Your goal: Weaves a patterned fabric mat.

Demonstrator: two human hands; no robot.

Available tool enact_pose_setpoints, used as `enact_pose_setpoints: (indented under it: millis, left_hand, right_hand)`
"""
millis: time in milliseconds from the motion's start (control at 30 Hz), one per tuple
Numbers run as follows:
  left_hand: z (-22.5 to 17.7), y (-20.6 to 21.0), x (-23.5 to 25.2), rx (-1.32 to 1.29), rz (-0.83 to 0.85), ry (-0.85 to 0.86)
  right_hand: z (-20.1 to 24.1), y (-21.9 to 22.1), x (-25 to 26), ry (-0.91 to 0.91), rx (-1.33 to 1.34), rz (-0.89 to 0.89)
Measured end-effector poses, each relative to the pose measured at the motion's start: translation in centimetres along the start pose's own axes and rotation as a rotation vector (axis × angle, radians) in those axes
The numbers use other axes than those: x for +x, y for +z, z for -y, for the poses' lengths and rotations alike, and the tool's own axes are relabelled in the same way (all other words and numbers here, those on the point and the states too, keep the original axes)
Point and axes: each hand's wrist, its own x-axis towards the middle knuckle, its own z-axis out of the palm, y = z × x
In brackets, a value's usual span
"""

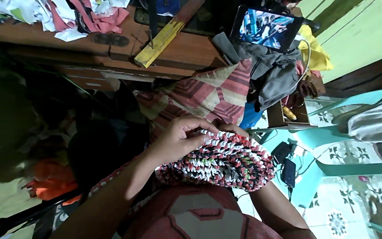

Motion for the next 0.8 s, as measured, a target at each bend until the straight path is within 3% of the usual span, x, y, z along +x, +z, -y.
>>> enact_pose_setpoints:
  millis: [67, 100, 167, 233, 400, 500, 600, 633, 733, 800]
  left_hand:
    - [0.0, 0.0, 0.0, 0.009, 0.002, -0.004]
    - [0.1, 0.0, 0.0, 0.015, 0.006, -0.01]
    - [0.1, -0.1, -0.1, 0.015, 0.015, -0.024]
    - [0.2, -0.2, -0.2, -0.024, 0.034, -0.041]
    - [0.2, -0.4, -0.3, -0.047, 0.069, -0.069]
    - [-0.1, -0.3, -0.5, -0.031, 0.065, -0.078]
    - [-0.4, 0.1, -0.5, -0.005, 0.057, -0.059]
    - [-0.5, 0.1, -0.5, -0.007, 0.051, -0.063]
    - [-0.8, 0.4, -0.7, -0.027, 0.022, -0.101]
    - [-0.8, 0.5, -0.9, -0.044, 0.007, -0.125]
  right_hand:
    - [0.0, -0.2, 0.1, 0.08, -0.092, 0.028]
    - [-0.1, 0.1, 0.1, 0.113, -0.157, -0.051]
    - [1.1, 1.2, 0.6, 0.355, -0.246, -0.169]
    - [2.0, 1.4, 1.2, 0.458, -0.125, -0.173]
    - [-1.8, 0.6, -0.7, 0.012, 0.195, -0.074]
    - [-0.8, 0.8, -0.4, 0.134, 0.204, -0.044]
    - [-0.6, 0.8, -0.4, 0.099, 0.452, 0.094]
    - [-0.3, 1.3, -0.6, 0.083, 0.483, 0.068]
    - [0.0, 2.5, -1.1, -0.009, 0.34, -0.092]
    - [-0.4, 2.2, -1.3, -0.142, 0.161, -0.099]
